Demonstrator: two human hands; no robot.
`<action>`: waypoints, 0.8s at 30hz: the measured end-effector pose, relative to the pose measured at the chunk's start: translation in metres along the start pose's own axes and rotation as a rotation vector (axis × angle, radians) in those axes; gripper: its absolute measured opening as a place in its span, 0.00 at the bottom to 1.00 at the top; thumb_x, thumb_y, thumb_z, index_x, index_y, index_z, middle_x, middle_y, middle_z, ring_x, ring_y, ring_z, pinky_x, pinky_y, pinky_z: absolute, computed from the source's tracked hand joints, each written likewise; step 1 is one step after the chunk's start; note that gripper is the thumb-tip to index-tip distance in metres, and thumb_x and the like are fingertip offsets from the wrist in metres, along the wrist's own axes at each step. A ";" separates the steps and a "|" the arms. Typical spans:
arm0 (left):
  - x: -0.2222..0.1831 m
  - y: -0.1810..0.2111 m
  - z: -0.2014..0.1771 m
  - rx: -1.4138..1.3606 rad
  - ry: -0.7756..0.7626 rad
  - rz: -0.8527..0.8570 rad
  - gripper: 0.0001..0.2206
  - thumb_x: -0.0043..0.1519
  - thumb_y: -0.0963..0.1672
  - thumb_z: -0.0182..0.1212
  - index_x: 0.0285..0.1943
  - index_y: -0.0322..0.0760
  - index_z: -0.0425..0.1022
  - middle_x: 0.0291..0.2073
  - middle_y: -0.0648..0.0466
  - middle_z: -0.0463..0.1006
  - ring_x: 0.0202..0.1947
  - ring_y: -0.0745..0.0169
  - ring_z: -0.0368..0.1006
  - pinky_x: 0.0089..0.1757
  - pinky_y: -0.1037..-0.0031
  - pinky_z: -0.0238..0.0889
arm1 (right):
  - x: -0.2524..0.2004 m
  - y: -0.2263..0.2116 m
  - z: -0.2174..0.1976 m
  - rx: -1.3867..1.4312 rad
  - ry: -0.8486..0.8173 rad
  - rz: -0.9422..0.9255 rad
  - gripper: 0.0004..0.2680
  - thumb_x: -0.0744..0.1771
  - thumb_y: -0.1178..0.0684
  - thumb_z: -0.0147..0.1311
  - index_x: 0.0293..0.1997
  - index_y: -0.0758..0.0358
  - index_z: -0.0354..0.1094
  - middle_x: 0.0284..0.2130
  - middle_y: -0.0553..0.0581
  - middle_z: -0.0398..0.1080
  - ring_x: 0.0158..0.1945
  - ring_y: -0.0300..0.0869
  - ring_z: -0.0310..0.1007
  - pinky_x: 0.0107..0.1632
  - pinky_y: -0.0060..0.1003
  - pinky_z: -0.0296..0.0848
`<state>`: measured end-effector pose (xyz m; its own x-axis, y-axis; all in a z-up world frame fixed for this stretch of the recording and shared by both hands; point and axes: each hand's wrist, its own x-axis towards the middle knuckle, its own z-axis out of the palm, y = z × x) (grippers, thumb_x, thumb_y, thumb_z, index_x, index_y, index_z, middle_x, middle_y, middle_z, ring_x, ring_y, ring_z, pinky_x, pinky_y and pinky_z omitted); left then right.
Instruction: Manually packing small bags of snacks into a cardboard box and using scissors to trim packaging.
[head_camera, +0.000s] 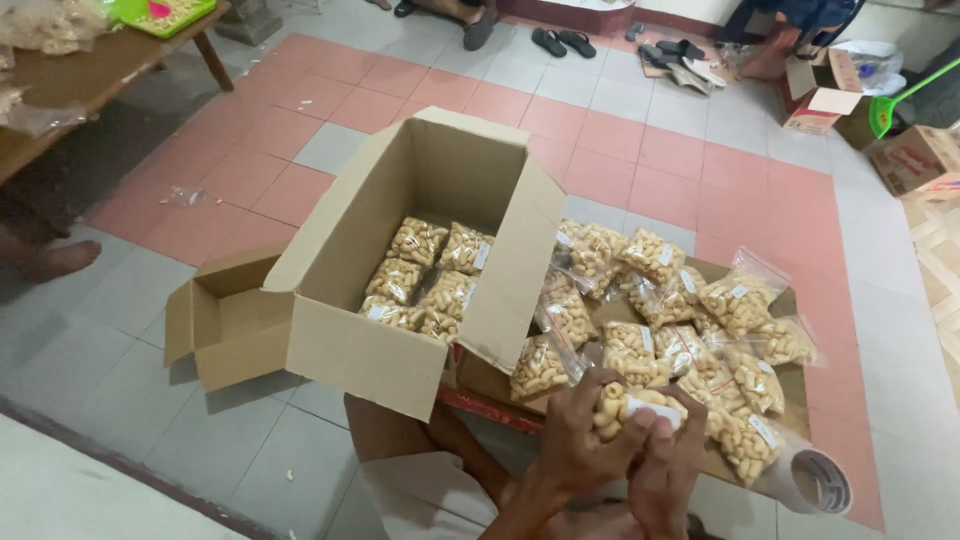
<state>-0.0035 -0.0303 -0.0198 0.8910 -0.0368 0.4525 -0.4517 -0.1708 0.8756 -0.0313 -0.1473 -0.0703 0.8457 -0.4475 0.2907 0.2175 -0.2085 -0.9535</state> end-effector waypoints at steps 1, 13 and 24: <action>-0.001 -0.001 0.000 0.001 0.000 -0.002 0.19 0.64 0.56 0.61 0.49 0.40 0.72 0.21 0.55 0.76 0.19 0.60 0.74 0.24 0.65 0.68 | -0.002 -0.005 0.001 0.001 -0.001 0.002 0.15 0.73 0.42 0.38 0.59 0.62 0.61 0.19 0.51 0.63 0.18 0.32 0.55 0.22 0.28 0.54; -0.007 -0.018 0.010 0.268 0.046 0.343 0.22 0.77 0.53 0.35 0.48 0.32 0.68 0.21 0.48 0.68 0.14 0.50 0.64 0.20 0.60 0.54 | 0.010 -0.035 -0.001 -0.232 -0.127 -0.018 0.24 0.67 0.47 0.43 0.68 0.78 0.57 0.74 0.67 0.54 0.14 0.34 0.56 0.17 0.27 0.54; 0.001 0.007 -0.003 0.000 0.050 0.109 0.20 0.66 0.58 0.57 0.43 0.41 0.73 0.17 0.58 0.68 0.16 0.59 0.69 0.27 0.61 0.65 | 0.001 -0.016 -0.002 -0.324 0.075 -0.041 0.19 0.73 0.39 0.32 0.50 0.66 0.66 0.31 0.62 0.73 0.32 0.52 0.73 0.34 0.43 0.69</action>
<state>-0.0061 -0.0288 -0.0129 0.8333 -0.0063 0.5529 -0.5459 -0.1680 0.8208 -0.0355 -0.1462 -0.0546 0.7986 -0.4930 0.3453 0.0743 -0.4885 -0.8694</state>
